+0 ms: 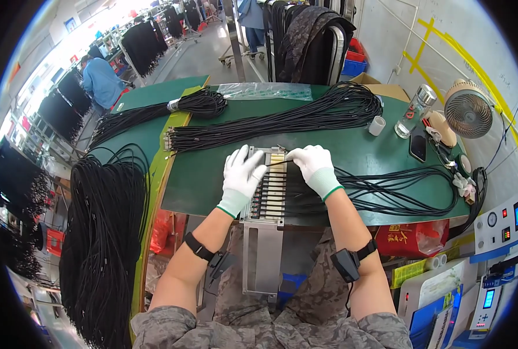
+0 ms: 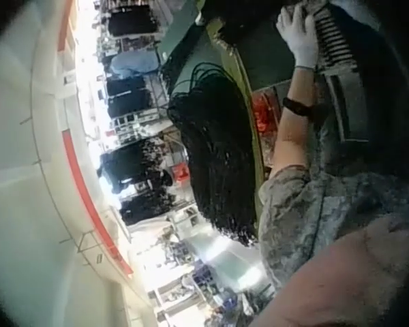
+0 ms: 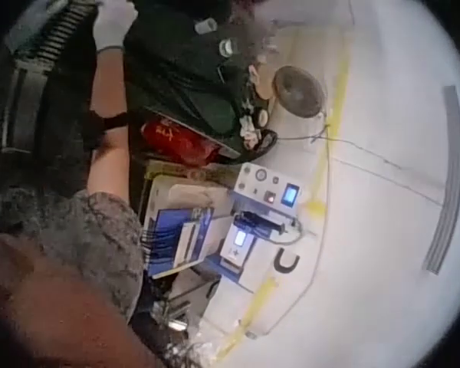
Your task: Assembling bundles of wires into a metal fixture on an assembly line.
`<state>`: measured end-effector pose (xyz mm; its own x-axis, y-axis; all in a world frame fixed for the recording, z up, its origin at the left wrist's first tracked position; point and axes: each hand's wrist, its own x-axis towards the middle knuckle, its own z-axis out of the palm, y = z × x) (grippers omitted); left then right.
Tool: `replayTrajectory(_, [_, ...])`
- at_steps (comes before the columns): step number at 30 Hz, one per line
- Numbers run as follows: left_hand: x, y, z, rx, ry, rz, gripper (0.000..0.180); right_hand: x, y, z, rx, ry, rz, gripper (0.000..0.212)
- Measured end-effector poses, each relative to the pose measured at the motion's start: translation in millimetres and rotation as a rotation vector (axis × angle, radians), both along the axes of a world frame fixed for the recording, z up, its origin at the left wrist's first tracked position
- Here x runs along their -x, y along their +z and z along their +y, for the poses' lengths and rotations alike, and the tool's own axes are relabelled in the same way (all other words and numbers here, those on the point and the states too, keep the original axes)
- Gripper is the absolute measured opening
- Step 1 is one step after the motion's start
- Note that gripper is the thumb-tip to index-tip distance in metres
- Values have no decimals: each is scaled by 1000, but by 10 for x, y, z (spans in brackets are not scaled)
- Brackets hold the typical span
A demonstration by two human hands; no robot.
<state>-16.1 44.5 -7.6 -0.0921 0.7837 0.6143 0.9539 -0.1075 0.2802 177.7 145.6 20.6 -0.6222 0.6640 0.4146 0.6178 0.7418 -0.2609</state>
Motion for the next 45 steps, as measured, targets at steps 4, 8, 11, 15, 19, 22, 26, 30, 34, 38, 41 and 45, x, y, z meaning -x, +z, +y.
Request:
replayTrajectory(4, [84,-48,16,-62,-32,-424,27,-62,19,31,17,24,92,13])
replayTrajectory(8, [126,-30,-41,-6,-62,-297,22,-91,18,27,74,154,245,12])
replayTrajectory(11, [132,-16,-33,-22,-61,-527,18,-75,-8,-9,106,246,308,12])
replayTrajectory(15, [127,19,-51,-32,-35,-542,19,-35,89,-142,120,253,157,13])
replayTrajectory(19, [83,36,-75,-59,116,-341,17,-23,33,-76,-66,247,72,14])
replayTrajectory(22, [73,19,-23,-59,113,-348,16,-58,-2,-25,-116,165,55,16])
replayTrajectory(26, [114,16,-33,26,119,-380,20,-98,6,-21,-93,95,25,17])
replayTrajectory(30, [104,-12,-28,43,129,-404,23,-113,-7,-29,-98,58,15,18])
replayTrajectory(34, [88,30,-33,79,124,-447,24,-115,-19,-32,-103,96,28,17])
replayTrajectory(38, [46,62,-38,26,17,-319,24,-104,-9,-73,-41,132,44,18])
replayTrajectory(41, [40,55,-31,-9,-28,-267,24,-44,29,-105,-54,50,-32,17])
replayTrajectory(45, [85,18,-12,11,-11,-353,25,13,34,-98,-57,-38,-123,16])
